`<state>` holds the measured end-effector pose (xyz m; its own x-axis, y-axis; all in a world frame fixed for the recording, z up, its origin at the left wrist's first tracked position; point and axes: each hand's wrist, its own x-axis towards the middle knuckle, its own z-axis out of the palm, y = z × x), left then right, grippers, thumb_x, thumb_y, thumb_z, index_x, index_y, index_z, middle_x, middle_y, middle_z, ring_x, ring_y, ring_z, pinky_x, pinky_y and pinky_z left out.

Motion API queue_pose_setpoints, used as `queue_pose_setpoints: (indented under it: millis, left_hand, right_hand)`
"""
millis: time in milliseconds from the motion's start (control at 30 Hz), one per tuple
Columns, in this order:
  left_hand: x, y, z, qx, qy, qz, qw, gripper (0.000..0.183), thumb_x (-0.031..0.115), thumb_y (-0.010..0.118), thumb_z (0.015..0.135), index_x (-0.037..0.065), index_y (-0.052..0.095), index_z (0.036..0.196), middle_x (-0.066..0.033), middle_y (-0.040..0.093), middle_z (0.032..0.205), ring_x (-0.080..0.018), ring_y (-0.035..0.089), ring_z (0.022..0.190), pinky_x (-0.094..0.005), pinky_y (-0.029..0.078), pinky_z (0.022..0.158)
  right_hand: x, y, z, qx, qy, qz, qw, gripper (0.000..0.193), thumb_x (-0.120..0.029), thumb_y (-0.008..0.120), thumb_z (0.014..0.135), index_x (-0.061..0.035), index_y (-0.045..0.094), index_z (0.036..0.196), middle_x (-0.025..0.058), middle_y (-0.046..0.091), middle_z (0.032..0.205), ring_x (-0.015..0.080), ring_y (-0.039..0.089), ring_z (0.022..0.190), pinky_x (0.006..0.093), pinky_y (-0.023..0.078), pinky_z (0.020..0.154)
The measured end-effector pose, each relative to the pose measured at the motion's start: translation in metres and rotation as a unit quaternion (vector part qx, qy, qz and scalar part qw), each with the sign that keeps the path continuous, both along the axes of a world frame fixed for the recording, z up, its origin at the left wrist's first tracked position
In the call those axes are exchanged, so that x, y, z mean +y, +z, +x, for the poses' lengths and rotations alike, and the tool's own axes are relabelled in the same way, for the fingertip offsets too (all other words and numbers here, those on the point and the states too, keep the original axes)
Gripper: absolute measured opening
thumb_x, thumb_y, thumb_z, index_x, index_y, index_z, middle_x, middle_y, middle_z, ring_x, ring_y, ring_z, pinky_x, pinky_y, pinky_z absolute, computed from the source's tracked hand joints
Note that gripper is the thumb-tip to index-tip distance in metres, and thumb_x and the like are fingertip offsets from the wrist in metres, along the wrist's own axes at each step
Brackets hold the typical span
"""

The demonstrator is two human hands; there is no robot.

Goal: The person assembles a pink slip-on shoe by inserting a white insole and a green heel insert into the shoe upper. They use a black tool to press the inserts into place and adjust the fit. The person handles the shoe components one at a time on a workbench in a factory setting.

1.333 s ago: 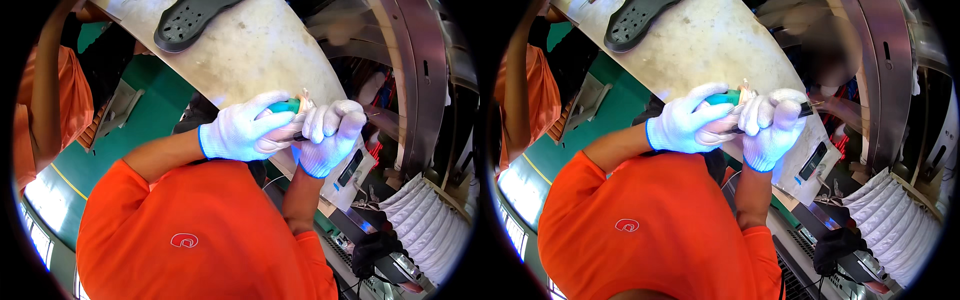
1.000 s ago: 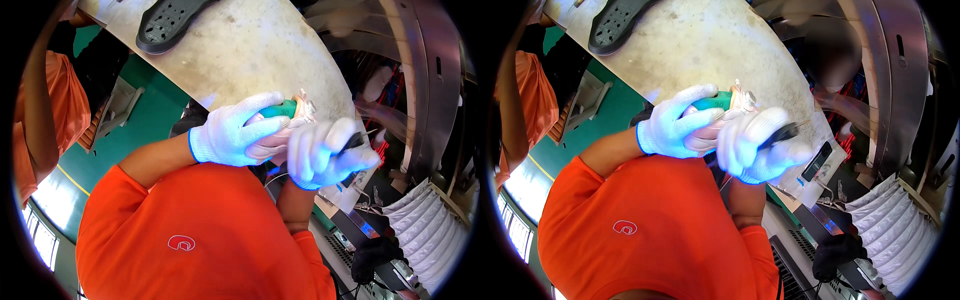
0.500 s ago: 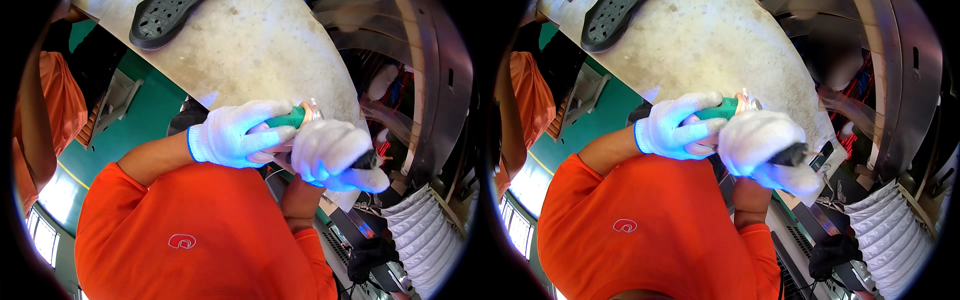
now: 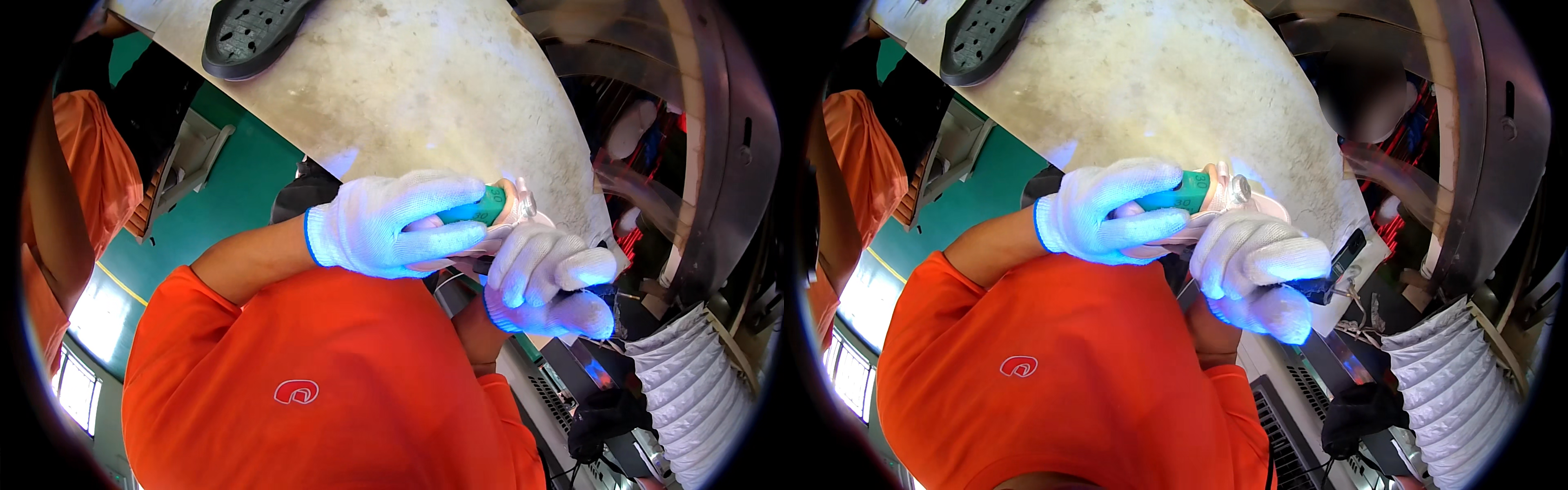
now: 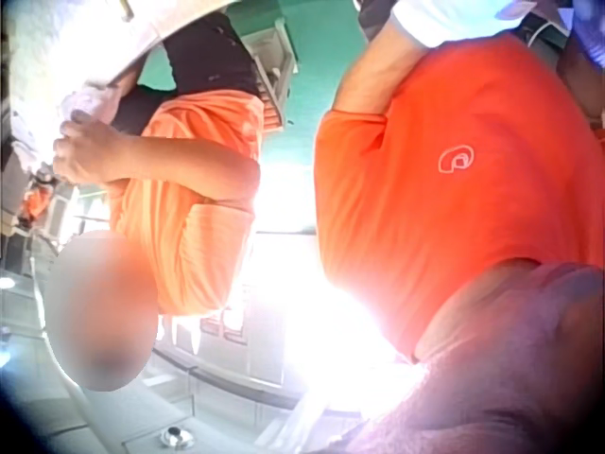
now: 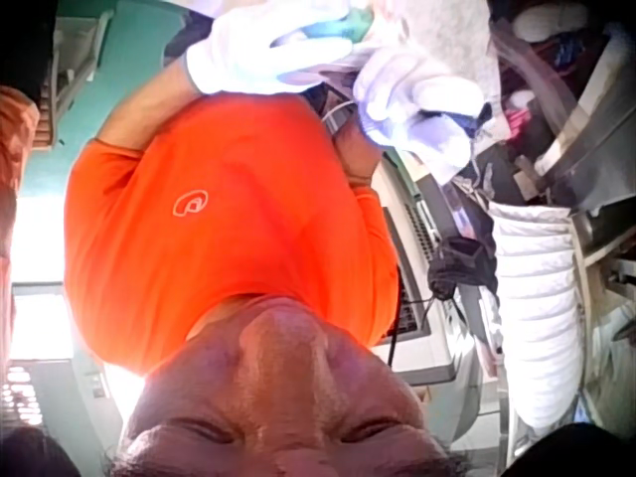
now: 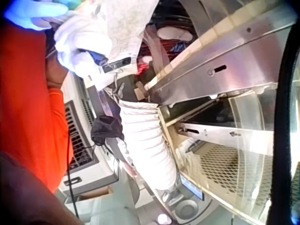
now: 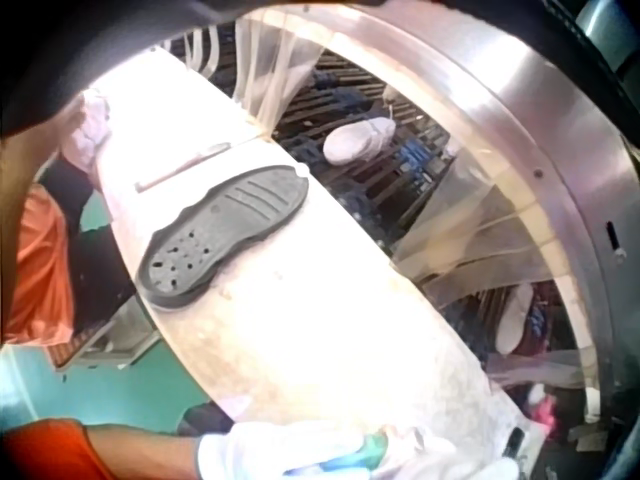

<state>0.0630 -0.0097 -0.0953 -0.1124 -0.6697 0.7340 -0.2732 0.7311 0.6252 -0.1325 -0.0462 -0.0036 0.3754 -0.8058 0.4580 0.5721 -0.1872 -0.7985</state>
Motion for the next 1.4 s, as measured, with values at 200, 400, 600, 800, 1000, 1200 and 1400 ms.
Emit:
queue_pose_setpoints:
  millis: [200, 400, 600, 800, 1000, 1200, 1400]
  left_hand:
    - [-0.002, 0.014, 0.014, -0.019, -0.082, 0.102, 0.991, 0.047, 0.024, 0.088, 0.091, 0.020, 0.078, 0.137, -0.0140, 0.070, 0.143, -0.0325, 0.078, 0.107, -0.0350, 0.066, 0.075]
    - [-0.002, 0.016, 0.010, 0.007, -0.079, 0.120, 0.990, 0.039, 0.022, 0.083, 0.097, 0.015, 0.077, 0.135, -0.0167, 0.068, 0.142, -0.0293, 0.079, 0.094, -0.0352, 0.065, 0.070]
    - [0.002, 0.001, 0.000, 0.001, 0.008, 0.108, 0.994, 0.024, 0.019, 0.068, 0.107, 0.007, 0.076, 0.126, -0.0262, 0.068, 0.133, -0.0343, 0.080, 0.085, -0.0365, 0.067, 0.066]
    - [0.001, 0.000, -0.001, 0.012, 0.047, 0.103, 0.993, 0.029, 0.022, 0.075, 0.101, 0.010, 0.076, 0.127, -0.0261, 0.068, 0.138, -0.0308, 0.078, 0.082, -0.0383, 0.065, 0.064]
    - [0.004, 0.019, 0.001, -0.009, 0.069, 0.116, 0.991, 0.055, 0.033, 0.096, 0.079, 0.018, 0.082, 0.130, -0.0141, 0.070, 0.136, -0.0251, 0.077, 0.078, -0.0374, 0.065, 0.064]
    - [0.005, 0.021, 0.001, -0.012, 0.078, 0.096, 0.992, 0.059, 0.034, 0.097, 0.077, 0.019, 0.082, 0.132, -0.0130, 0.070, 0.138, -0.0265, 0.078, 0.082, -0.0388, 0.066, 0.067]
    - [0.003, 0.011, -0.001, -0.003, 0.051, 0.030, 0.998, 0.059, 0.031, 0.097, 0.076, 0.017, 0.080, 0.131, -0.0181, 0.072, 0.134, -0.0286, 0.079, 0.086, -0.0380, 0.066, 0.070]
  right_hand:
    - [0.001, -0.010, 0.012, 0.017, 0.004, -0.089, 0.996, 0.051, -0.048, 0.065, 0.116, 0.0017, 0.055, 0.116, 0.0057, 0.059, 0.077, 0.0218, 0.064, 0.064, 0.0347, 0.060, 0.060]
    - [0.003, -0.002, 0.010, 0.081, -0.015, -0.146, 0.986, 0.053, -0.049, 0.070, 0.112, 0.0017, 0.055, 0.120, 0.0070, 0.063, 0.083, 0.0207, 0.064, 0.069, 0.0369, 0.061, 0.065]
    - [-0.014, -0.003, 0.037, 0.081, -0.015, -0.080, 0.993, 0.027, -0.022, 0.070, 0.105, 0.0002, 0.056, 0.102, 0.0094, 0.061, 0.079, 0.0248, 0.061, 0.064, 0.0390, 0.056, 0.060]
    - [-0.002, 0.003, 0.052, -0.003, -0.106, 0.146, 0.984, 0.023, -0.019, 0.069, 0.103, -0.0022, 0.061, 0.089, 0.0104, 0.062, 0.074, 0.0242, 0.059, 0.059, 0.0369, 0.051, 0.055]
    - [-0.017, 0.024, 0.040, 0.138, -0.100, 0.155, 0.973, 0.043, -0.041, 0.068, 0.114, 0.0010, 0.062, 0.111, 0.0049, 0.053, 0.067, 0.0183, 0.051, 0.050, 0.0362, 0.046, 0.048]
    - [-0.044, 0.023, 0.024, 0.057, 0.156, 0.182, 0.969, 0.045, -0.039, 0.079, 0.106, 0.0015, 0.061, 0.103, 0.0051, 0.057, 0.064, 0.0189, 0.053, 0.045, 0.0368, 0.048, 0.047]
    - [-0.043, 0.005, 0.012, -0.045, 0.243, 0.065, 0.967, 0.062, -0.060, 0.082, 0.100, -0.0009, 0.067, 0.107, 0.0012, 0.060, 0.062, 0.0168, 0.059, 0.049, 0.0346, 0.051, 0.048]
